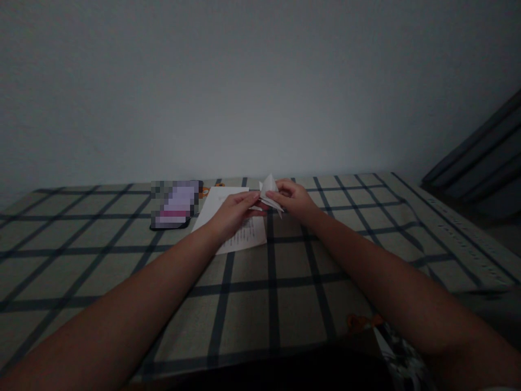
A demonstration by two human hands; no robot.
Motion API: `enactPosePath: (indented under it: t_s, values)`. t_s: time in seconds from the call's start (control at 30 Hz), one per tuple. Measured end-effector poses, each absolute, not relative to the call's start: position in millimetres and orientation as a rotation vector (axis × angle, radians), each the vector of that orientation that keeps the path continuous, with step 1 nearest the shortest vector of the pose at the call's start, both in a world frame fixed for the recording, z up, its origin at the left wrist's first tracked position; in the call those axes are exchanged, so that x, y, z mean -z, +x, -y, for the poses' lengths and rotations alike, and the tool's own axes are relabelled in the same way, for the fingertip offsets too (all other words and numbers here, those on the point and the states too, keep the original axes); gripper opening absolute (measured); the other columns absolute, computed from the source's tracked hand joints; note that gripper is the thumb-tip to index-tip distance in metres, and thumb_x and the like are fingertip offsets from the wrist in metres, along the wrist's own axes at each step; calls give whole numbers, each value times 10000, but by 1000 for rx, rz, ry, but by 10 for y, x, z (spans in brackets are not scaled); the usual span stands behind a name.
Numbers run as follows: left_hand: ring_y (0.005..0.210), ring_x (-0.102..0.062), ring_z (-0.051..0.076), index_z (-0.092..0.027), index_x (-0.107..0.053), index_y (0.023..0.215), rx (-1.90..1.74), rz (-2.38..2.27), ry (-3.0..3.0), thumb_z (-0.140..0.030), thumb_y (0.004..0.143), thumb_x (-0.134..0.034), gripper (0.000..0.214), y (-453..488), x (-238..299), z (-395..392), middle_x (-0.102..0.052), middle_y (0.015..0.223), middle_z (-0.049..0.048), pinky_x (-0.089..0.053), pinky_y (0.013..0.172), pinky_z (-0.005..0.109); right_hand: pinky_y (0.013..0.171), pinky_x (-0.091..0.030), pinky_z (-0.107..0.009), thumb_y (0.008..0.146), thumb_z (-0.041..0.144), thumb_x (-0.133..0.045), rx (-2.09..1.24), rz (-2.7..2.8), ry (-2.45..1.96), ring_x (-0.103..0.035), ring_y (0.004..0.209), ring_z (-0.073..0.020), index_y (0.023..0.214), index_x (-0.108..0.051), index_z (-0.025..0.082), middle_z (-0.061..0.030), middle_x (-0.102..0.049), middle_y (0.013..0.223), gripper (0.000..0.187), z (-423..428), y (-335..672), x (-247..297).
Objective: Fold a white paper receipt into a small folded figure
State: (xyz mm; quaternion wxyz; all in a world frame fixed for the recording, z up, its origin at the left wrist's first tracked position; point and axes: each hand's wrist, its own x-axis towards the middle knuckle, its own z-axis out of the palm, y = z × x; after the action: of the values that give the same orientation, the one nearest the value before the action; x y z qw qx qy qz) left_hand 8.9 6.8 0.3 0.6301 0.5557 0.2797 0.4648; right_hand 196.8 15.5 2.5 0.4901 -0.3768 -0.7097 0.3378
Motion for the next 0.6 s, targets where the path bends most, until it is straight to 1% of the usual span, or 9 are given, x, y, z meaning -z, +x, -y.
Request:
enactPosePath:
  t_s: [0.13, 0.2, 0.3, 0.37, 0.5, 0.6]
  values:
    - [804, -657, 191, -109, -728, 900, -1039, -620, 1259, -420, 829, -663, 325, 93, -23, -54, -705, 833, 105, -553, 761, 345, 598, -416, -257, 775, 483, -667, -846, 1697, -914, -511, 665, -119, 808, -590, 173, -7, -563, 771, 321, -164, 1969, -13]
    - [808, -655, 188, -111, -728, 899, -1051, -634, 1258, -414, 826, -668, 317, 96, -27, -45, -704, 838, 101, -553, 757, 335, 632, -427, -265, 786, 463, -664, -780, 1722, -901, -521, 710, -128, 810, -605, 174, -16, -568, 807, 296, -166, 1977, -14]
    - [795, -650, 179, -117, -730, 871, -1072, -666, 1250, -411, 819, -677, 304, 98, -24, -41, -701, 828, 92, -554, 756, 331, 733, -442, -290, 798, 412, -665, -659, 1797, -853, -545, 841, -154, 821, -642, 173, -42, -581, 900, 242, -173, 1992, -26]
    - [789, -647, 174, -122, -733, 864, -1078, -690, 1258, -411, 800, -700, 298, 96, -18, -44, -703, 833, 87, -553, 757, 329, 779, -439, -302, 805, 392, -662, -613, 1843, -823, -545, 897, -166, 821, -657, 171, -46, -579, 908, 221, -179, 1999, -31]
    - [785, -650, 168, -128, -744, 891, -1047, -725, 1309, -420, 767, -733, 318, 87, -4, -58, -714, 869, 91, -547, 777, 331, 798, -440, -310, 809, 376, -658, -575, 1876, -811, -544, 943, -177, 792, -648, 169, -49, -578, 920, 207, -186, 2004, -18]
    - [788, -655, 167, -137, -750, 896, -1035, -740, 1329, -438, 756, -738, 332, 90, -5, -57, -725, 884, 91, -541, 800, 339, 775, -445, -305, 815, 367, -654, -554, 1883, -823, -544, 920, -174, 783, -637, 172, -46, -577, 916, 199, -182, 2006, -6]
